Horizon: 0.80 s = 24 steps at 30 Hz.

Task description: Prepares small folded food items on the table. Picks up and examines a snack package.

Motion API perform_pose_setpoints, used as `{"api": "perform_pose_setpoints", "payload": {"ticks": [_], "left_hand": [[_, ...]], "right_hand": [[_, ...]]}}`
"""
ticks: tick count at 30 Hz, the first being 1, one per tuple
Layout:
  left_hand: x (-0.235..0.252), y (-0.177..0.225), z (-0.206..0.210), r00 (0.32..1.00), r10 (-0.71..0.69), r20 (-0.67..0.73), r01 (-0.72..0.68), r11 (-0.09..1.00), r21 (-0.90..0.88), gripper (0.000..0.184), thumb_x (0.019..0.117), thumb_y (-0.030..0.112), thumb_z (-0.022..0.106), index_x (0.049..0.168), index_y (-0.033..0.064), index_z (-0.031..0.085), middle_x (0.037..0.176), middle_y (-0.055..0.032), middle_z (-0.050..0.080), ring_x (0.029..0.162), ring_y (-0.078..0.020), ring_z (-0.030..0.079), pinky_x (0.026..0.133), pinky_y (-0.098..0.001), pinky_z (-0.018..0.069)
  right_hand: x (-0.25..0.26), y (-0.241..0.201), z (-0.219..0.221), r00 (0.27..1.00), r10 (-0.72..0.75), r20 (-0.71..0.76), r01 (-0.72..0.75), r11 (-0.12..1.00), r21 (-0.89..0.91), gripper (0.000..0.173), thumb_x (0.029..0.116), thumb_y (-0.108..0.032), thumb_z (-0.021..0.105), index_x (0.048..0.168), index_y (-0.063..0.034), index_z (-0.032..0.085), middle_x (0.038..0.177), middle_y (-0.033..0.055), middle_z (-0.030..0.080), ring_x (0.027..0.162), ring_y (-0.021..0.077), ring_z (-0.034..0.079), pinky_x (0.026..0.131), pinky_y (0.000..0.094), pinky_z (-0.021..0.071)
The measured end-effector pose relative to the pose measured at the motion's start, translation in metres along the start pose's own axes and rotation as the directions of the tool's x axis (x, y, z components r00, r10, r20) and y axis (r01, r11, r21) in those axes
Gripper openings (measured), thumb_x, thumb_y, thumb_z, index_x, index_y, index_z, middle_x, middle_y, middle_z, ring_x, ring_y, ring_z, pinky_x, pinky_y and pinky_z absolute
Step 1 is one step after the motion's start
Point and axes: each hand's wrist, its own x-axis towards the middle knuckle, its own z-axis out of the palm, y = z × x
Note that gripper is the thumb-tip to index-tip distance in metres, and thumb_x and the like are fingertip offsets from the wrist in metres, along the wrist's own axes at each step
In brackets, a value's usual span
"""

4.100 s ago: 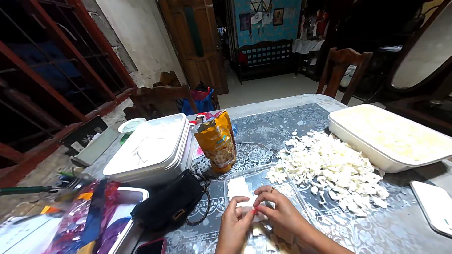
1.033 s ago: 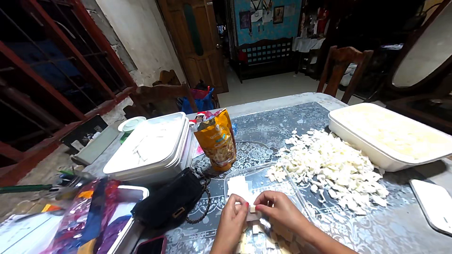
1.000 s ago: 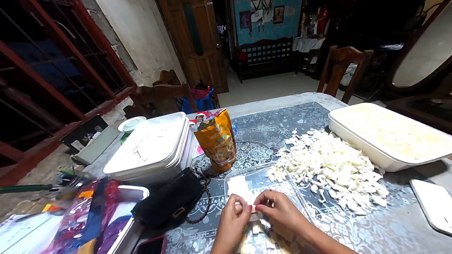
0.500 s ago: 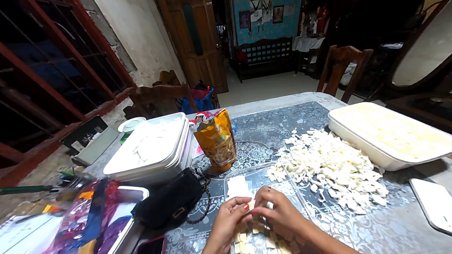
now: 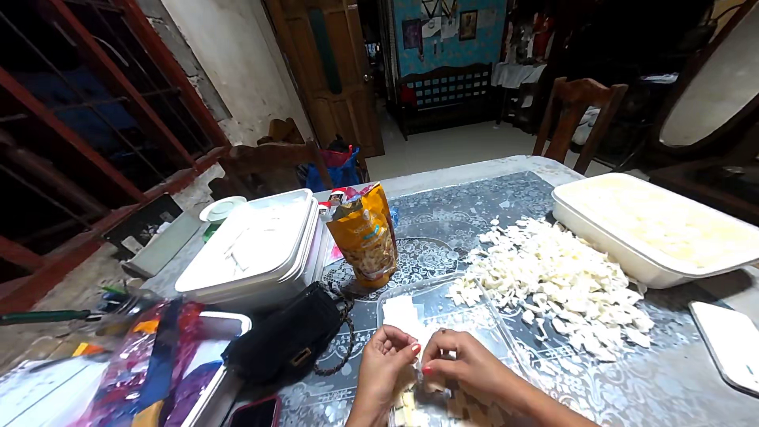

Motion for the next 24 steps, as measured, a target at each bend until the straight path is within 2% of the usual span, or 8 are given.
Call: {"api": "perform_pose_setpoints", "payload": {"ticks": [3, 6, 10, 12, 14, 17, 20, 24], "left_hand": [[-0.002, 0.001, -0.003, 0.991, 0.018, 0.135, -0.026, 0.998, 0.061, 0.019, 0.0785, -0.011, 0.069, 0.087, 0.0053, 0.062, 0.082, -0.0004, 0.071, 0.072, -0.0084, 0.069, 0.069, -0.0247, 0.0594], [-0.002, 0.005, -0.004, 0.988, 0.065, 0.143, -0.075, 0.995, 0.063, 0.018, 0.0791, -0.01, 0.068, 0.085, 0.0064, 0.062, 0.084, -0.0009, 0.073, 0.073, -0.0095, 0.07, 0.069, -0.0256, 0.0601], [0.004, 0.005, -0.01, 0.993, 0.098, 0.068, -0.113, 0.949, 0.294, 0.008, 0.0853, -0.005, 0.065, 0.089, 0.0013, 0.065, 0.083, -0.0019, 0.07, 0.071, -0.009, 0.069, 0.068, -0.025, 0.0596], [0.003, 0.003, -0.013, 0.972, 0.172, 0.162, -0.236, 0.753, 0.614, 0.01, 0.0907, 0.003, 0.064, 0.098, -0.0013, 0.071, 0.091, -0.0074, 0.071, 0.078, -0.014, 0.07, 0.073, -0.0309, 0.0594], [-0.001, 0.0, -0.016, 0.924, 0.201, 0.325, -0.382, 0.476, 0.792, 0.019, 0.0895, 0.008, 0.071, 0.104, -0.003, 0.075, 0.101, -0.0174, 0.073, 0.092, -0.0301, 0.072, 0.084, -0.0468, 0.0592], [-0.006, 0.005, -0.01, 0.916, -0.008, 0.402, -0.386, 0.26, 0.885, 0.024, 0.092, 0.01, 0.069, 0.11, -0.0053, 0.074, 0.113, -0.023, 0.07, 0.111, -0.0408, 0.066, 0.096, -0.0535, 0.0531], [-0.008, -0.001, -0.007, 0.91, 0.024, 0.414, -0.412, 0.167, 0.896, 0.02, 0.0973, 0.007, 0.059, 0.101, -0.0056, 0.075, 0.105, -0.0217, 0.073, 0.104, -0.0388, 0.07, 0.092, -0.0493, 0.0558], [-0.007, -0.009, -0.01, 0.876, 0.18, 0.448, -0.474, 0.138, 0.87, 0.017, 0.0951, 0.007, 0.064, 0.09, -0.0043, 0.076, 0.094, -0.0192, 0.074, 0.093, -0.0372, 0.073, 0.08, -0.0488, 0.0593]], "right_hand": [[0.004, 0.004, -0.003, 0.984, 0.014, -0.177, 0.001, 0.996, 0.086, 0.018, 0.0957, -0.014, 0.065, 0.097, 0.0022, 0.073, 0.095, 0.0062, 0.071, 0.091, 0.0069, 0.065, 0.085, 0.0259, 0.0524], [0.003, 0.002, -0.011, 0.99, 0.039, -0.136, -0.058, 0.989, -0.133, 0.022, 0.097, -0.015, 0.065, 0.099, 0.0043, 0.074, 0.097, 0.0158, 0.072, 0.098, 0.0251, 0.067, 0.092, 0.0418, 0.0511], [0.0, 0.007, 0.011, 0.93, -0.369, -0.004, 0.315, 0.8, -0.511, 0.012, 0.0929, -0.014, 0.068, 0.089, -0.0039, 0.074, 0.09, 0.0113, 0.075, 0.097, 0.0306, 0.071, 0.091, 0.0504, 0.0517], [0.003, 0.011, 0.017, 0.813, -0.583, -0.02, 0.383, 0.558, -0.736, 0.01, 0.0907, -0.017, 0.064, 0.082, -0.0147, 0.069, 0.087, 0.0014, 0.074, 0.097, 0.0212, 0.07, 0.09, 0.0422, 0.0494], [0.006, 0.011, 0.008, 0.758, -0.644, -0.103, 0.239, 0.421, -0.875, 0.015, 0.0924, -0.016, 0.06, 0.079, -0.017, 0.065, 0.084, -0.001, 0.073, 0.096, 0.0189, 0.07, 0.094, 0.0401, 0.048], [0.009, 0.009, -0.029, 0.748, -0.588, -0.308, -0.101, 0.358, -0.928, 0.011, 0.0885, -0.005, 0.063, 0.079, -0.0067, 0.068, 0.083, 0.0106, 0.073, 0.09, 0.0307, 0.073, 0.087, 0.052, 0.0532], [0.007, 0.011, -0.055, 0.815, -0.4, -0.42, -0.231, 0.44, -0.868, 0.004, 0.0851, 0.002, 0.069, 0.083, -0.0015, 0.072, 0.088, 0.0192, 0.072, 0.093, 0.0424, 0.071, 0.083, 0.0613, 0.0514], [0.001, -0.007, -0.033, 0.998, 0.015, -0.068, -0.055, 0.778, -0.626, 0.01, 0.0906, -0.003, 0.068, 0.094, 0.0024, 0.076, 0.096, 0.022, 0.073, 0.099, 0.0425, 0.069, 0.092, 0.0583, 0.0512]]}}
